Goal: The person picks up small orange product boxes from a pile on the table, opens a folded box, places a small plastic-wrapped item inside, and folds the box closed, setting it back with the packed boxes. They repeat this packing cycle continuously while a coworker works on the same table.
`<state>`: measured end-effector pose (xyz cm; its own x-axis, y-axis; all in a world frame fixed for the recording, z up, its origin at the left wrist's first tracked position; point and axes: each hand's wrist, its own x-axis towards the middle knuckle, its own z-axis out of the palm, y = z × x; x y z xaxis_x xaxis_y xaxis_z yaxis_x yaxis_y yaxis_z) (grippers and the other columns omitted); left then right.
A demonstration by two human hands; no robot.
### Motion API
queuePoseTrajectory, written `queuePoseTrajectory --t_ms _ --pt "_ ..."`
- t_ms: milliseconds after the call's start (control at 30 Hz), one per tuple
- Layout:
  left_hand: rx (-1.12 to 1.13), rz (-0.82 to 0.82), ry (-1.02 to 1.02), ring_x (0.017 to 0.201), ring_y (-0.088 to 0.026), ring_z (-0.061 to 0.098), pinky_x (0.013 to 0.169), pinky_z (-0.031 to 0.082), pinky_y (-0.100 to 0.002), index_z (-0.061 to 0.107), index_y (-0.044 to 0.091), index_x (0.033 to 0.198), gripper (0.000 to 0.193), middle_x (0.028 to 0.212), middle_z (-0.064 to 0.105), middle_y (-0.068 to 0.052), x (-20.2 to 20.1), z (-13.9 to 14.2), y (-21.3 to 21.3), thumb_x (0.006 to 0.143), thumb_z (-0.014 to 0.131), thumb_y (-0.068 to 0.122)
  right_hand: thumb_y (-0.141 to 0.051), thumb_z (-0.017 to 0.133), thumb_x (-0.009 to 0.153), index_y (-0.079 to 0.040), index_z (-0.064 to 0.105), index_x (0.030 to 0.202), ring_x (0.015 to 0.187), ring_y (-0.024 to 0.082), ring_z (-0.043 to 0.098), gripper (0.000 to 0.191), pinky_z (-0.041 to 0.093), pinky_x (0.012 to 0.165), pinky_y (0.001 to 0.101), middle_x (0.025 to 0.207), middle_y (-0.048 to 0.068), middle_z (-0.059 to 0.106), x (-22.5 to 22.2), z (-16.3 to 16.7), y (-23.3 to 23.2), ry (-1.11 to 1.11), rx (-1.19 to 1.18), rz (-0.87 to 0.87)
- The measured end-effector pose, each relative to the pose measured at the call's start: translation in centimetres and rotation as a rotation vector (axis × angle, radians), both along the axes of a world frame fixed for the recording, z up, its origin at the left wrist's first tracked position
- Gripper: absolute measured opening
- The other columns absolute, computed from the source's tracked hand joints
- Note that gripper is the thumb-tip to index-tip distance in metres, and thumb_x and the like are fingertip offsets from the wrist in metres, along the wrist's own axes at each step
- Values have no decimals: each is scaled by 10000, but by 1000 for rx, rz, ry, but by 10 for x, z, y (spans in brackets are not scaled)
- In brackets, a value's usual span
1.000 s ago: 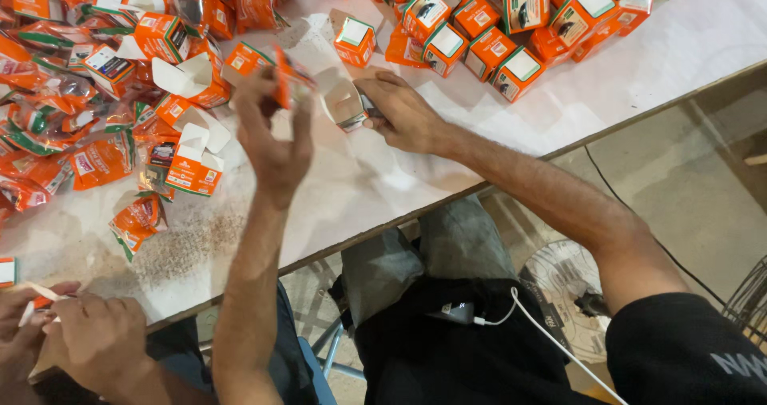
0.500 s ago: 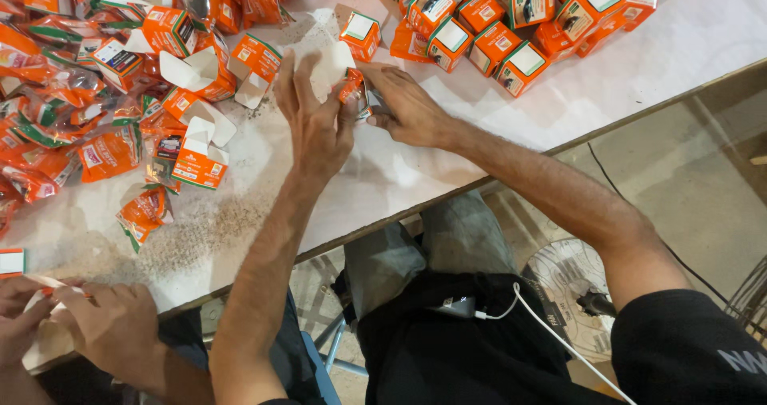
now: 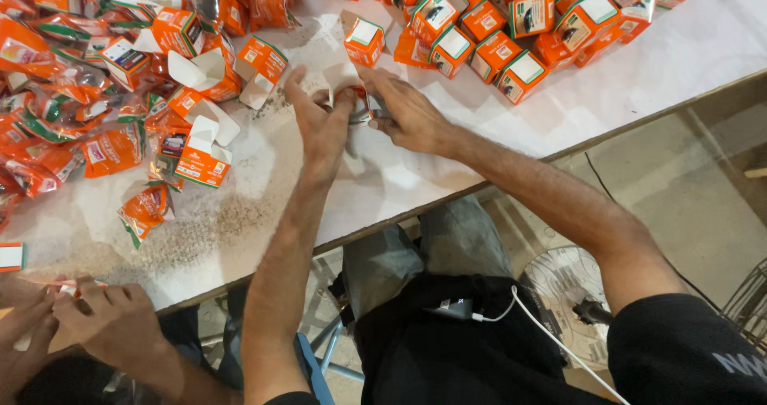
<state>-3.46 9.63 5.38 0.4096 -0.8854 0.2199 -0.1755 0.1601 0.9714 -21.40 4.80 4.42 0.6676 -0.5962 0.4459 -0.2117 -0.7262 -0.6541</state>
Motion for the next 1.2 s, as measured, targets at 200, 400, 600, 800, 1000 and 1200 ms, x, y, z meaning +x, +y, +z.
queuePoseTrajectory --t_ms 200,400,600,800,1000,1200 --pt "147 -10 -94 534 -103 514 445 412 -308 595 -43 921 173 702 558 -58 7 -1 -2 985 698 80 -1 730 837 -44 442 1433 1177 451 599 663 487 961 513 1281 233 614 2 14 9 74 -28 -49" --pt "247 -403 553 586 -102 617 571 598 -303 710 5 1024 192 782 687 -51 40 8 7 886 611 93 -21 753 857 -81 555 1334 1171 403 615 520 482 960 507 1207 189 670 -1 27 11 76 -95 4" --pt "361 -390 297 694 -175 659 618 576 -345 645 -57 1065 203 878 700 -97 45 -1 -19 894 720 22 0 734 849 -86 565 1293 1135 383 635 484 488 927 523 1116 151 692 -1 30 14 161 -13 -19" --pt "-307 -301 -416 1181 -259 707 1030 575 -358 685 -10 1239 315 1265 708 -155 28 -1 9 927 697 -55 -2 748 831 -85 495 1238 1035 412 647 486 491 805 535 1077 159 696 1 25 9 128 -38 -53" --pt "-357 -337 -627 1277 -341 660 1057 553 -392 680 -6 1124 240 1354 671 -190 28 9 29 898 757 -29 -28 764 847 -63 400 1250 964 425 651 544 486 760 536 1049 200 665 2 17 6 143 57 -91" --pt "-388 -327 -640 1305 -360 669 1073 571 -404 649 4 1041 157 1368 678 -158 26 9 23 942 768 -24 -12 717 854 -81 455 1259 989 397 666 488 502 770 523 1102 157 681 -2 23 8 81 -50 -13"
